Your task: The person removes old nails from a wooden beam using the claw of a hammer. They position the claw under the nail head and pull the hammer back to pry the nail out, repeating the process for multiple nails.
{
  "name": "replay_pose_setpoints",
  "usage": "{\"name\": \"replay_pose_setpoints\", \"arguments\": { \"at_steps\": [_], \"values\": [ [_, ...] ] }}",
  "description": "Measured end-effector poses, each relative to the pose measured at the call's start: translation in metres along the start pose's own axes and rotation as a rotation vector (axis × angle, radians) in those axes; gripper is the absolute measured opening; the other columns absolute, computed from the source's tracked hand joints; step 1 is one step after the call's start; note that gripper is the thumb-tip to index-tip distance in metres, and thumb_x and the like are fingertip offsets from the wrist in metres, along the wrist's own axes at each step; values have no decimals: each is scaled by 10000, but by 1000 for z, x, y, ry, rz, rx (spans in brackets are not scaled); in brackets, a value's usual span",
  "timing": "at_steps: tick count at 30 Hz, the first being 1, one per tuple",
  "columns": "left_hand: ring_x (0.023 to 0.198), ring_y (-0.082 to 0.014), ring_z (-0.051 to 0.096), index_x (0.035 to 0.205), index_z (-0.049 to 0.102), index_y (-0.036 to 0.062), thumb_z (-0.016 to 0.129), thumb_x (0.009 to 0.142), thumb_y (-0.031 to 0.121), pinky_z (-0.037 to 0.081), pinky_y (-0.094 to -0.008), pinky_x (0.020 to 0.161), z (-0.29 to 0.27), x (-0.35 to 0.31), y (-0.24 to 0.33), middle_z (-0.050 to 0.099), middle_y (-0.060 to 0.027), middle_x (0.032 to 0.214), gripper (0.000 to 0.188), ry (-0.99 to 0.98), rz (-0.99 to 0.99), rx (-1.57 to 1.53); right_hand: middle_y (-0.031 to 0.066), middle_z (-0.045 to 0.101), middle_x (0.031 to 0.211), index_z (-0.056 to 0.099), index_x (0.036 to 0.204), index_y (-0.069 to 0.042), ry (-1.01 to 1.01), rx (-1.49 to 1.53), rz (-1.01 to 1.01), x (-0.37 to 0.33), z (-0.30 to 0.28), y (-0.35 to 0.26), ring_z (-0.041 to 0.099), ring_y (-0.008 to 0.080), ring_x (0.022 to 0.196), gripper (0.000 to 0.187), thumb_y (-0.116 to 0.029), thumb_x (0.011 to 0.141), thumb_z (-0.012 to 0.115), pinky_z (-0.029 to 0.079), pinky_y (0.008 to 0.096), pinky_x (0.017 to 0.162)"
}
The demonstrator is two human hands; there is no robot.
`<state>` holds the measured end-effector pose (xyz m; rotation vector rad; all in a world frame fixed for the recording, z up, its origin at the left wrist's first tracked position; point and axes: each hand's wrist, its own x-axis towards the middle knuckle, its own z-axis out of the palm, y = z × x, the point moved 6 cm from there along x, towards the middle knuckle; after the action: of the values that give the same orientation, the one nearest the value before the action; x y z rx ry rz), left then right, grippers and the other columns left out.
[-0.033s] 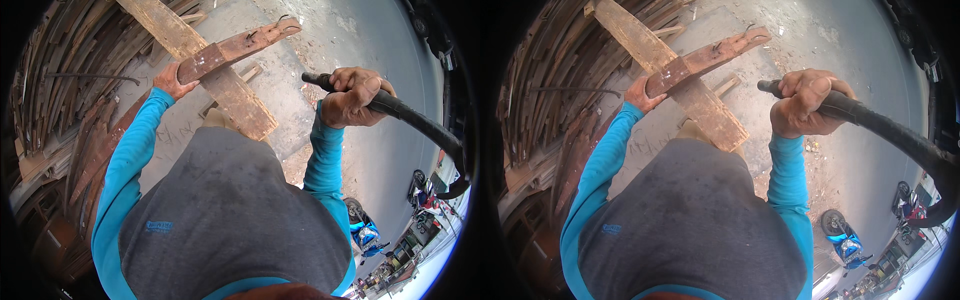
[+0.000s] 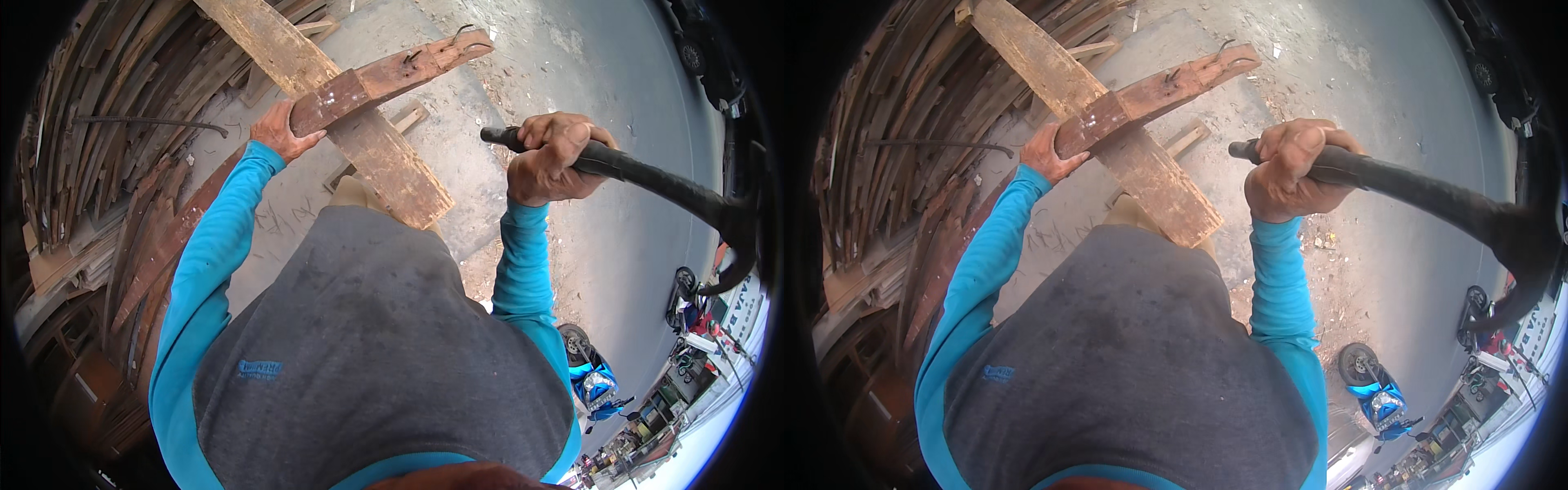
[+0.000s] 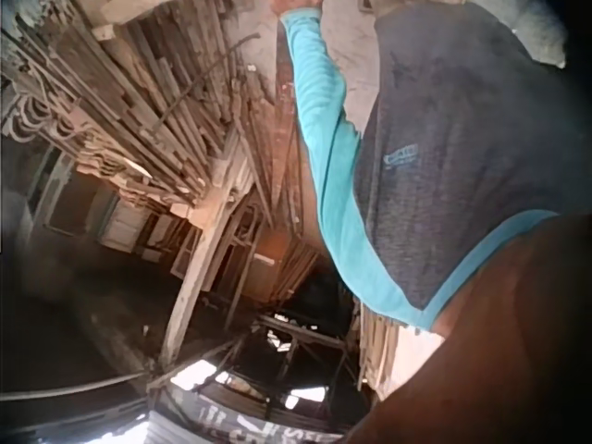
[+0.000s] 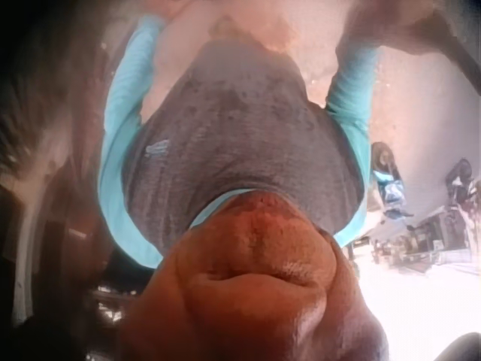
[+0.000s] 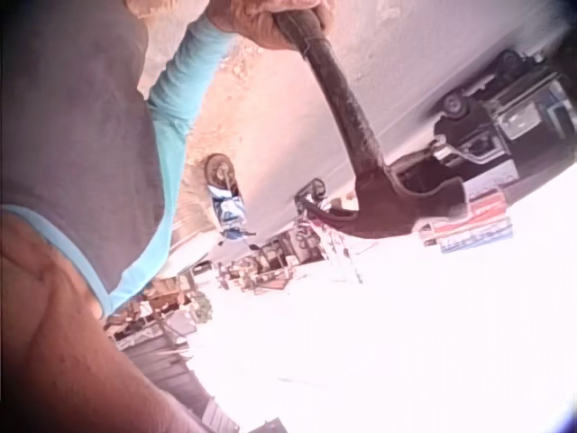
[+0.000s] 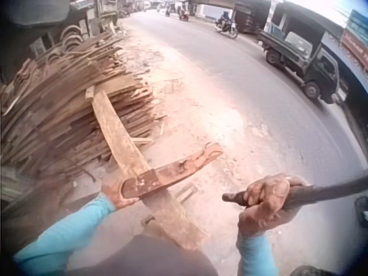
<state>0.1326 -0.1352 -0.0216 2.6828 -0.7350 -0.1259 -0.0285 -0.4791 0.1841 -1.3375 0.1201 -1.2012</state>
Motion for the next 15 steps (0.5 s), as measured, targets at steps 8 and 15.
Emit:
{"name": "replay_pose_setpoints", "arguments": {
  "at_steps": [8, 15],
  "values": [
    [981, -351, 696, 1212, 598, 32, 833, 719, 607, 580, -466, 834, -9, 11, -7, 686, -168, 1071, 793, 124, 110, 57, 172, 585, 738, 512, 1081, 8, -559, -783, 761, -84, -37, 100, 665, 300, 692, 317, -254, 989, 664, 519, 448, 624],
    [986, -354, 697, 1213, 588, 45, 875, 683, 528, 574, -462, 848, 2, 3, -3, 688, -166, 1075, 772, 31, 45, 10, 43, 520, 649, 507, 948, -40, -132, -81, -342, 65, 4, -48, 552, 128, 481, 135, -116, 1002, 604, 523, 287, 413]
  ]
}}
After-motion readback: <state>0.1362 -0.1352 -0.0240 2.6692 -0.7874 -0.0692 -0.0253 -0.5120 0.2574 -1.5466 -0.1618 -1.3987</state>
